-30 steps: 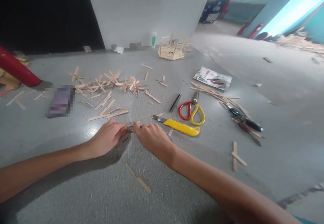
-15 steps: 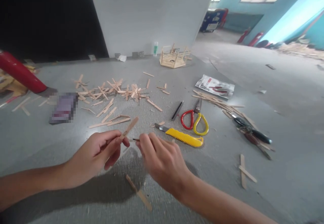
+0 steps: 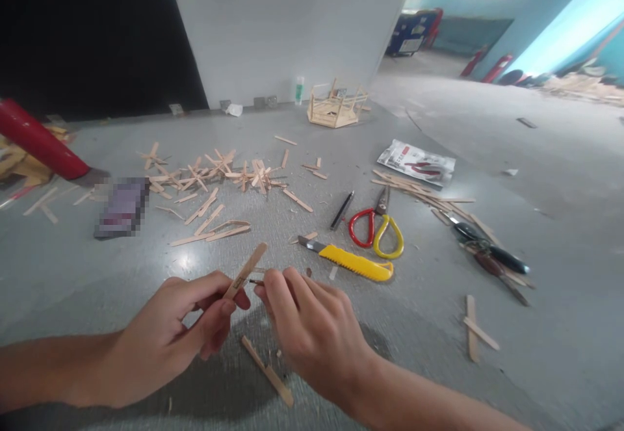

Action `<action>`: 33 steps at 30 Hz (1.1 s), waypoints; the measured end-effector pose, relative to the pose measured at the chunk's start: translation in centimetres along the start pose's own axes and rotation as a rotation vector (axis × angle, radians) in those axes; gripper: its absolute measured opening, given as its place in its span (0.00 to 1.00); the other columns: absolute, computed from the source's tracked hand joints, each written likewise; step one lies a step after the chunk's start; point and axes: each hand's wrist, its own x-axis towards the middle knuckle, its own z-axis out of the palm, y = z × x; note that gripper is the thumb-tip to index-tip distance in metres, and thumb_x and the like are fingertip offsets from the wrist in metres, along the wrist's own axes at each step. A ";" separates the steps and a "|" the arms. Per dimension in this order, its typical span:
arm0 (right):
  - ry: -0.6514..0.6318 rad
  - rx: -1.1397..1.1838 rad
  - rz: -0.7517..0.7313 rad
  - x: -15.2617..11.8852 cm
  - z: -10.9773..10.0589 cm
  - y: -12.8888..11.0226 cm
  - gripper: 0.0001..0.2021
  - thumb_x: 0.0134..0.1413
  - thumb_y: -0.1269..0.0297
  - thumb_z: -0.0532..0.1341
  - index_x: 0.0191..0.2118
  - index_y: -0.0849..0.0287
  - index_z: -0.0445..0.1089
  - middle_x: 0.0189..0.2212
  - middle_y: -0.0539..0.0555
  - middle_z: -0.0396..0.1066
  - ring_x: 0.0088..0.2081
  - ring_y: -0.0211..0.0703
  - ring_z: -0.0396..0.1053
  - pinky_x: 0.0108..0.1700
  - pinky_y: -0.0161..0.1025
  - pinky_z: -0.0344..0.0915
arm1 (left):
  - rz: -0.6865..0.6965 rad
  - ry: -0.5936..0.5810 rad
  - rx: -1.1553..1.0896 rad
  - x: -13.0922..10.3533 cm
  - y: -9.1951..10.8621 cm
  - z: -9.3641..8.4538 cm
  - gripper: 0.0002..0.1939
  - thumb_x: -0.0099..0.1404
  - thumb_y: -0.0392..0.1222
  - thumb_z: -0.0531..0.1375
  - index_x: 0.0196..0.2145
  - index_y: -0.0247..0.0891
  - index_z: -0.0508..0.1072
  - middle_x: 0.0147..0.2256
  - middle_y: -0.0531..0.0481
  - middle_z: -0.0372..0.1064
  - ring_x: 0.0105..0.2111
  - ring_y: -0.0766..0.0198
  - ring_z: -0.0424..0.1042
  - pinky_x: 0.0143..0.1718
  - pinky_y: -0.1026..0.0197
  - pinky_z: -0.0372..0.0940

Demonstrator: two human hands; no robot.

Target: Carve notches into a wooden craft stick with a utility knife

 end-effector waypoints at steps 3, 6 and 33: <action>-0.005 0.010 0.005 -0.2 0.1 0.0 0.17 0.69 0.72 0.50 0.27 0.58 0.63 0.19 0.46 0.62 0.20 0.34 0.55 0.23 0.34 0.51 | -0.030 -0.004 -0.035 0.0 0.1 0.0 0.20 0.74 0.53 0.48 0.31 0.39 0.67 0.19 0.54 0.65 0.20 0.68 0.66 0.23 0.65 0.60; -0.035 0.126 0.102 -0.3 0.3 0.0 0.14 0.69 0.70 0.50 0.30 0.59 0.64 0.20 0.46 0.64 0.20 0.33 0.57 0.23 0.34 0.52 | -0.106 -0.046 -0.150 0.1 -0.2 0.2 0.17 0.73 0.54 0.50 0.34 0.39 0.66 0.21 0.54 0.68 0.21 0.68 0.67 0.24 0.66 0.61; -0.890 0.050 0.159 0.5 1.0 3.3 0.12 0.61 0.79 0.51 0.40 0.59 0.68 0.29 0.51 0.72 0.27 0.38 0.67 0.28 0.37 0.49 | 0.389 -0.111 0.442 6.0 -9.2 -1.5 0.07 0.70 0.38 0.59 0.37 0.39 0.79 0.35 0.50 0.73 0.38 0.63 0.70 0.49 0.56 0.57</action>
